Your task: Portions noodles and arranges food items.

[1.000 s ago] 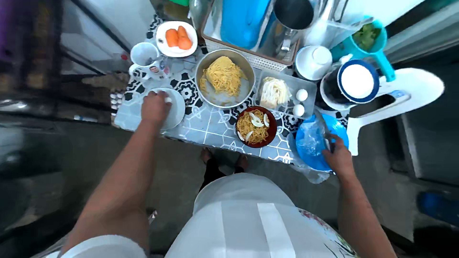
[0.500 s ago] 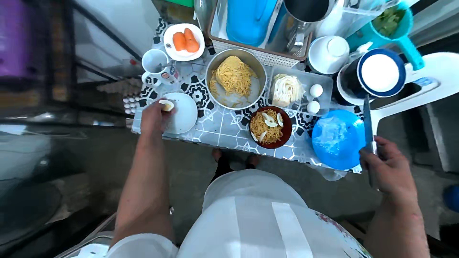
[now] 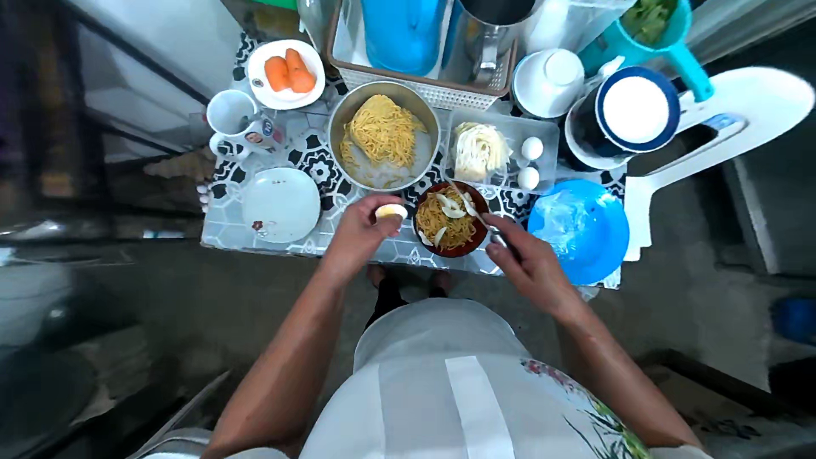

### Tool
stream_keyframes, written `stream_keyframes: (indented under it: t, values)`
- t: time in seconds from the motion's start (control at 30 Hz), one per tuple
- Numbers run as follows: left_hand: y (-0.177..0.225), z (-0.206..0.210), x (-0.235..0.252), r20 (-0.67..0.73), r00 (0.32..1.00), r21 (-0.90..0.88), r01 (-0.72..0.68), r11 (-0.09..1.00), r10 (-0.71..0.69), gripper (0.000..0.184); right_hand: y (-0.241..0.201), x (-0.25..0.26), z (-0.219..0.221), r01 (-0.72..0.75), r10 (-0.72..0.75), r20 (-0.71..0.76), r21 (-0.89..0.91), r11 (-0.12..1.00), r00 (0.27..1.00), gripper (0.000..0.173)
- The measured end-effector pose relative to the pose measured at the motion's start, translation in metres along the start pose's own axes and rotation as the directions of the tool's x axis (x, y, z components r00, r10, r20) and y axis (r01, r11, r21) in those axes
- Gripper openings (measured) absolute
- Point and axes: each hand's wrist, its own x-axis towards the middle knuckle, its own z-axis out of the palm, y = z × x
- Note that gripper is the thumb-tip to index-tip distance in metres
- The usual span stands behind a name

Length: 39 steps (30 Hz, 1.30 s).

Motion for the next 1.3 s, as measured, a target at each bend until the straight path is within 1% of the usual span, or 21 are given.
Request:
stream_keyframes:
  t: [0.03,0.1,0.2,0.27,0.33,0.4,0.47,0.57,0.63,0.77,0.97,1.07,1.13,1.2,1.23,1.3]
  values:
    - [0.000,0.009,0.002,0.022,1.000,0.022,-0.023,0.999,0.022,0.031,0.002,0.000,0.002,0.014,-0.013,0.009,-0.025,1.000,1.000,0.043]
    - [0.001,0.025,0.004,0.008,1.000,-0.004,-0.023,1.000,0.023,0.037,0.005,-0.004,0.005,0.013,-0.011,0.037,-0.050,0.999,0.999,0.043]
    - [0.001,0.046,0.003,-0.028,0.999,-0.116,0.018,0.993,-0.022,0.033,0.010,-0.015,0.005,0.004,0.000,0.081,-0.040,0.999,0.997,0.043]
    - [-0.004,0.058,0.002,0.018,0.999,-0.219,0.052,0.974,-0.050,0.030,0.013,-0.022,0.004,-0.003,0.008,0.111,-0.048,0.999,0.994,0.043]
    - [-0.005,0.070,0.002,0.060,0.994,-0.300,0.107,0.948,-0.093,0.032,0.017,-0.029,0.004,0.007,0.000,0.126,-0.056,0.998,0.992,0.043]
    - [-0.003,0.081,0.001,0.087,0.986,-0.333,0.165,0.928,-0.143,0.034,0.020,-0.034,0.004,0.020,-0.010,0.151,-0.060,0.998,0.989,0.042]
    - [-0.004,0.089,-0.001,0.100,0.983,-0.332,0.178,0.926,-0.153,0.034,0.024,-0.039,0.003,0.020,-0.007,0.174,-0.073,0.997,0.985,0.042]
    - [-0.011,0.097,-0.004,0.101,0.988,-0.295,0.142,0.945,-0.117,0.038,0.032,-0.044,0.003,0.017,0.000,0.182,-0.093,0.996,0.983,0.043]
    - [-0.014,0.102,-0.008,0.087,0.990,-0.305,0.135,0.943,-0.113,0.040,0.037,-0.047,0.003,0.021,-0.003,0.190,-0.091,0.996,0.982,0.043]
    - [-0.013,0.113,-0.015,0.066,0.989,-0.384,0.145,0.912,-0.129,0.035,0.044,-0.049,0.004,0.036,-0.016,0.202,-0.094,0.995,0.979,0.044]
    - [-0.014,0.115,-0.019,0.037,0.989,-0.402,0.149,0.903,-0.146,0.027,0.049,-0.042,0.008,0.007,0.017,0.265,-0.089,0.996,0.964,0.046]
    - [-0.018,0.115,-0.018,0.028,0.988,-0.428,0.147,0.892,-0.149,0.026,0.046,-0.036,0.010,-0.027,0.078,0.289,-0.177,0.984,0.954,0.047]
    - [-0.021,0.116,-0.017,0.005,0.986,-0.462,0.148,0.874,-0.165,0.024,0.042,-0.035,0.013,-0.013,0.092,0.257,-0.294,0.956,0.962,0.047]
    - [-0.022,0.116,-0.017,-0.024,0.979,-0.499,0.165,0.851,-0.204,0.026,0.040,-0.033,0.013,-0.026,0.115,0.230,-0.356,0.934,0.966,0.047]
    - [-0.022,0.114,-0.017,-0.029,0.976,-0.504,0.170,0.847,-0.214,0.030,0.039,-0.031,0.011,-0.061,0.149,0.244,-0.334,0.941,0.958,0.047]
    - [-0.023,0.110,-0.018,-0.028,0.976,-0.499,0.175,0.849,-0.218,0.035,0.037,-0.024,0.004,-0.169,0.220,0.312,-0.181,0.969,0.924,0.047]
